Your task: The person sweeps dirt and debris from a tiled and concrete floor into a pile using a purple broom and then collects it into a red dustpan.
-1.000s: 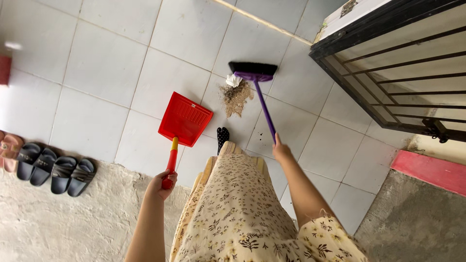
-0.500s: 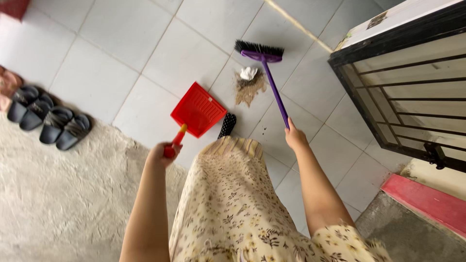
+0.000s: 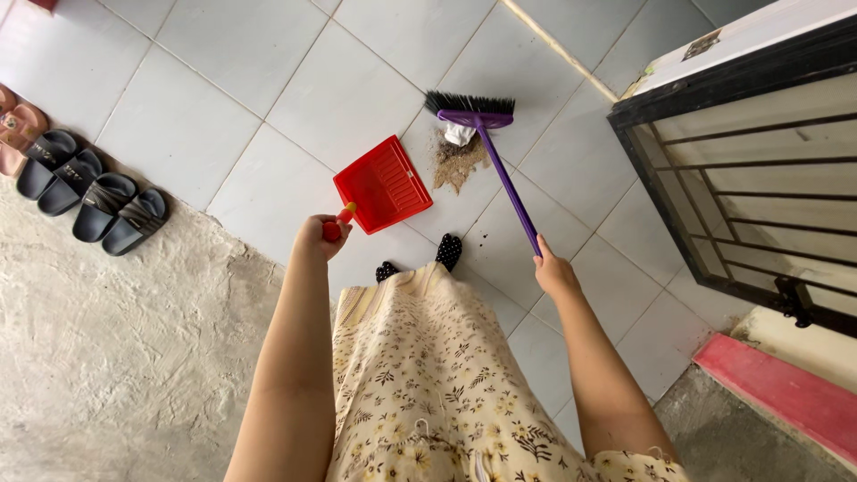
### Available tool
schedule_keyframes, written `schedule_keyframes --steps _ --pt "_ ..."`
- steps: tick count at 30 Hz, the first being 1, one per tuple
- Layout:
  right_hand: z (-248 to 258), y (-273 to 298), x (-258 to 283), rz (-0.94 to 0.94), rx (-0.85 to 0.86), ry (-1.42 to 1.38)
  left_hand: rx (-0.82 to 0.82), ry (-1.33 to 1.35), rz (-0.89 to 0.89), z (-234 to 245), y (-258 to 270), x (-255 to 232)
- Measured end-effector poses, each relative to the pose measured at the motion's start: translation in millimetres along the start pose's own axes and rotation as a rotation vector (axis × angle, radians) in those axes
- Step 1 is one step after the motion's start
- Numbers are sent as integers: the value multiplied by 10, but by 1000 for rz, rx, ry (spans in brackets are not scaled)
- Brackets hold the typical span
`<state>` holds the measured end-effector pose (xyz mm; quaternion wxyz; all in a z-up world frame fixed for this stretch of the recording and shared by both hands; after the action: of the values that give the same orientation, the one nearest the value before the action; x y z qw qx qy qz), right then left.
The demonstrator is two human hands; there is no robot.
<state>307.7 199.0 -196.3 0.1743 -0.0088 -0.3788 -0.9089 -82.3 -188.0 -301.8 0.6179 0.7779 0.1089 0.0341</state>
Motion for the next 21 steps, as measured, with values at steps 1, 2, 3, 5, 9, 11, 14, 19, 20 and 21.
schedule_keyframes --steps 1,2,3,5,9,11,14,19,20,21 --pt "104 -45 64 12 -19 1 5 4 -3 -58 -37 -2" --pt "181 -114 151 16 -24 4 3 26 -26 -77 -69 -37" --pt "180 -179 212 -11 6 -3 -6 49 -46 -63 -83 -56" --pt "158 -319 279 -42 42 -7 6 60 -57 -94 -80 -133" --pt "-39 -475 242 3 76 15 30 53 -120 -192 14 -69" --pt "-157 -422 99 28 106 56 19 48 -141 -255 110 54" --pt "-161 -446 -61 55 113 14 -8 52 -143 -385 235 107" --pt "98 -845 23 -17 51 173 31 45 -129 -415 268 225" --pt "169 -910 97 -9 44 169 41 56 -115 -404 276 259" --pt "179 -901 99 -32 71 115 48 59 -93 -396 271 303"
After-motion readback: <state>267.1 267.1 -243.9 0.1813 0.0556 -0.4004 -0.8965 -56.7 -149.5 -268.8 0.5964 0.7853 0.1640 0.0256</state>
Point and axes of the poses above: each hand's wrist, its own y-axis away from the middle knuckle, its own z-axis out of the back of the hand, x = y × z, the point moved 9 cm from there along -y, towards the middle knuckle, and after that the axes turned 10 degrees about -y, right-handed, at the moved point
